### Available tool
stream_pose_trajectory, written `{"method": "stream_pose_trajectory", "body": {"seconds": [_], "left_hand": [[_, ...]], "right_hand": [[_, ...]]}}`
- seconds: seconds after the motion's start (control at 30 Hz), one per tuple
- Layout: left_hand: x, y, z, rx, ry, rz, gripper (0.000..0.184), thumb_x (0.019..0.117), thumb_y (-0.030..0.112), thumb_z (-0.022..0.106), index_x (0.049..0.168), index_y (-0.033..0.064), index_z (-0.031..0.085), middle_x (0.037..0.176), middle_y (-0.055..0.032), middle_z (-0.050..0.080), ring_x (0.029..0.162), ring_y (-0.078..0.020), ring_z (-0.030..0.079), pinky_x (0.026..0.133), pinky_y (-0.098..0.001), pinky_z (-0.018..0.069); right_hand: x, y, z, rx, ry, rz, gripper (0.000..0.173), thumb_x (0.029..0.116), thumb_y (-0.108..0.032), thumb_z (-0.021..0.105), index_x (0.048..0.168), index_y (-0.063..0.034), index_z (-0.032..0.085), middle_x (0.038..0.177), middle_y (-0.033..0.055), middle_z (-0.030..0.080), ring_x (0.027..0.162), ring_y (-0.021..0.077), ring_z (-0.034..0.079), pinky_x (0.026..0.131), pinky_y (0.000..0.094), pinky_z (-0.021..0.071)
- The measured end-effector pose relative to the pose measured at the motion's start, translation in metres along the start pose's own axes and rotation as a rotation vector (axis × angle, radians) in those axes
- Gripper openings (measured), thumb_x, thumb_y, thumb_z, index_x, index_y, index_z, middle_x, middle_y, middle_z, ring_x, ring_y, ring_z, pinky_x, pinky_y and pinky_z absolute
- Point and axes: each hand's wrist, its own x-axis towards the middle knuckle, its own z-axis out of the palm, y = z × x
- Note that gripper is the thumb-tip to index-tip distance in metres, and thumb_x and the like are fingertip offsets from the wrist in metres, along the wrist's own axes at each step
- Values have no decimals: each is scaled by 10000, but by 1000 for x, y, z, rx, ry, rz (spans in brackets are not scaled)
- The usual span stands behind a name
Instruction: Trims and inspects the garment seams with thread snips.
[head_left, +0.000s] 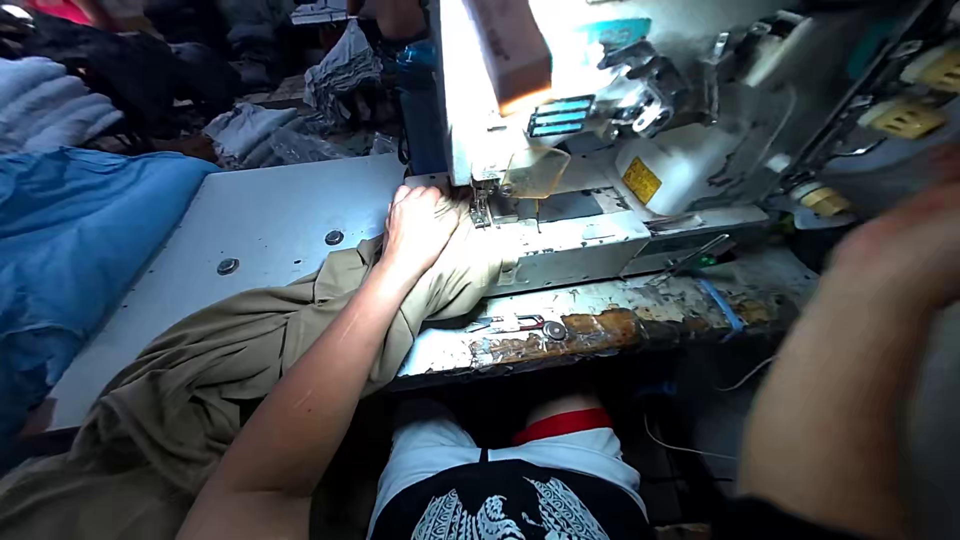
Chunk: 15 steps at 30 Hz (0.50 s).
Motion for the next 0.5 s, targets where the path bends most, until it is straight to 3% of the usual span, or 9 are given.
{"method": "stream_pose_trajectory", "body": {"seconds": [0.03,0.07,0.1,0.13,0.2,0.23,0.37,0.43,0.5], "left_hand": [[1,0,-1,11,-10,4,454,978,369,655,1003,-83,682,1059,-259,675,1136,-447,599,959,-585,461],[1,2,-4,35,-54,-13,514,980,416,652,1057,-92,678,1103,-274,658,1171,-462,575,973,-610,446],[1,8,-9,65,-121,-43,530,992,425,636,1113,-90,664,1147,-281,633,1210,-472,541,980,-642,421],[1,15,-13,104,-175,-56,501,1016,399,607,1144,-83,655,1173,-282,623,1230,-476,523,976,-659,401],[-1,25,-16,198,-216,-5,384,1048,281,554,1151,-72,664,1156,-279,634,1211,-480,532,946,-650,410],[-1,26,-15,240,-212,52,341,1047,229,544,1137,-76,666,1129,-285,640,1185,-490,551,922,-640,428],[16,5,-7,302,-156,249,280,1033,156,530,1092,-73,681,1151,-309,643,1184,-510,570,956,-641,432],[42,-10,-5,315,-152,167,294,987,112,566,1184,-82,669,1275,-326,610,1278,-532,513,1055,-675,371],[69,-34,-7,334,-124,-10,345,960,123,609,1224,-97,636,1332,-338,570,1327,-551,455,1084,-690,344]], "right_hand": [[-51,-8,14,-13,-124,-12,212,1085,-216,390,989,-165,572,844,-145,618,773,-16,616,755,221,546],[-98,-5,25,-28,-295,-51,218,1054,-240,490,900,-181,633,803,-140,647,736,-11,637,710,228,573],[-139,4,37,-49,-463,-99,212,1003,-206,581,871,-97,706,830,-46,707,784,53,688,758,285,603],[-173,15,50,-104,-625,-146,203,973,-179,624,942,-46,774,920,50,760,879,138,726,826,351,603],[-212,26,70,-292,-961,-243,334,975,-143,595,1277,-78,721,1213,142,729,1178,305,676,1032,498,520],[-220,27,77,-364,-1042,-298,394,959,-135,585,1338,-114,689,1196,153,724,1177,350,661,1018,533,506],[-214,26,92,-337,-1161,-357,323,931,-131,605,1212,-178,757,996,126,712,979,332,677,850,471,546],[-208,28,95,-222,-1149,-298,257,981,-107,584,1150,-138,775,997,119,728,984,285,697,887,419,565],[-201,25,95,-87,-995,-242,267,1016,-105,552,1180,-77,761,949,112,751,890,199,722,846,316,585]]}}
